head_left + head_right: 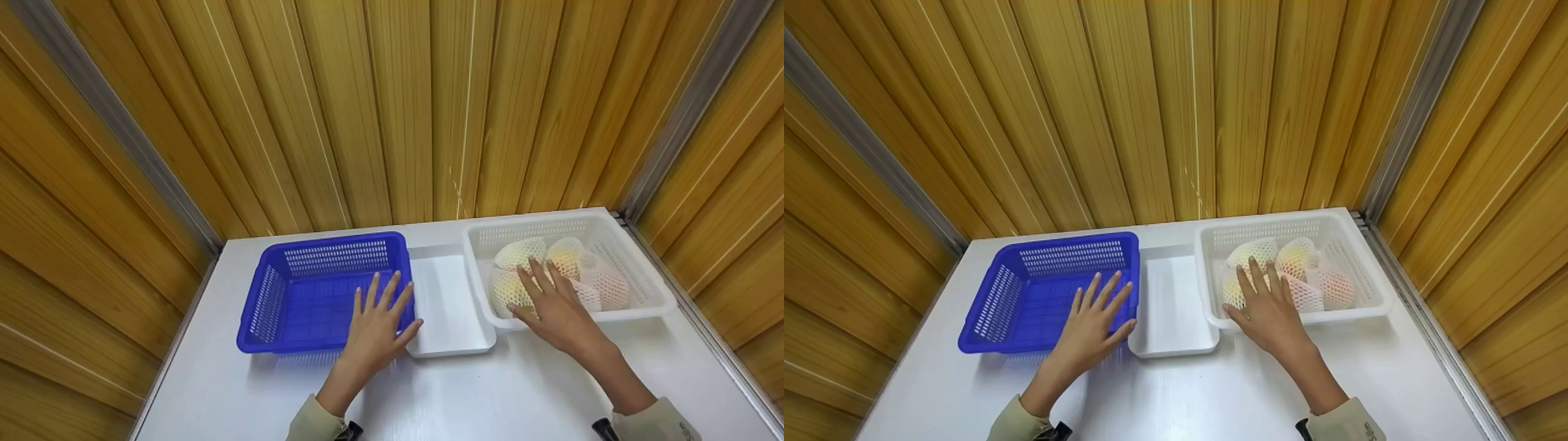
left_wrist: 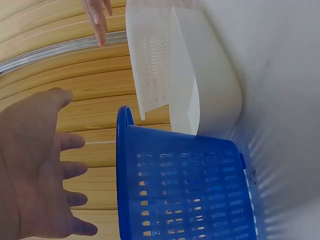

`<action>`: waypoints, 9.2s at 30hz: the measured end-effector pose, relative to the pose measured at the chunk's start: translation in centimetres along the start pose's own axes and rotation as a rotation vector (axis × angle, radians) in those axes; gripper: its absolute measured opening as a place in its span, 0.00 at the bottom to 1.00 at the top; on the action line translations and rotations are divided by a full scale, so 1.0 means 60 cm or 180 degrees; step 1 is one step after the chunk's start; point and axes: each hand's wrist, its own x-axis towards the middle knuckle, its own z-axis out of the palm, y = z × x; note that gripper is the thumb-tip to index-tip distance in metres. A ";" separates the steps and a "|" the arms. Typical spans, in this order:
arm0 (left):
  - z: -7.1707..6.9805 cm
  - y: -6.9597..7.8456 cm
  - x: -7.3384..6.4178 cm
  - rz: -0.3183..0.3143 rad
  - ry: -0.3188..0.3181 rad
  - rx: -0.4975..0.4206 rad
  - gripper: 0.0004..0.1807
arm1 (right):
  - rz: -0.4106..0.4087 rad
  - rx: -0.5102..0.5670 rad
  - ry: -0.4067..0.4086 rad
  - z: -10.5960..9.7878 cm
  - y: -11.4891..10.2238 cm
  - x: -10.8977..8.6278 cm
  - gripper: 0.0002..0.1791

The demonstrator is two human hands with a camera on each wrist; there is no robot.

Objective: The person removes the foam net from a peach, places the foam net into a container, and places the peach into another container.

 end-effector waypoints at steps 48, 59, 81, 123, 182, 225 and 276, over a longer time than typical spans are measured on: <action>0.130 0.207 0.114 -0.0753 -0.0301 -0.2393 0.42 | 0.0797 -0.0083 -0.0082 -0.092 0.184 0.003 0.45; 0.136 0.214 0.119 -0.1150 -0.0255 -0.3698 0.39 | 0.0953 0.0037 -0.0331 -0.091 0.218 0.005 0.47; 0.147 0.202 0.123 -0.1422 -0.0205 -0.4728 0.24 | 0.0798 0.0200 -0.0476 -0.057 0.252 0.020 0.38; 0.149 0.199 0.121 -0.1452 -0.0309 -0.4718 0.22 | 0.0721 -0.0274 -0.0876 -0.037 0.270 0.047 0.43; 0.154 0.205 0.111 -0.1518 -0.0312 -0.4251 0.13 | 0.0434 -0.0089 0.0157 -0.143 0.165 0.037 0.47; 0.150 0.191 0.115 -0.1331 -0.0300 -0.4240 0.15 | -0.0084 0.0363 0.0416 -0.044 0.019 0.035 0.43; -0.001 0.105 0.032 0.0101 0.0140 -0.3187 0.27 | -0.1185 0.0710 0.0660 0.036 -0.114 -0.058 0.49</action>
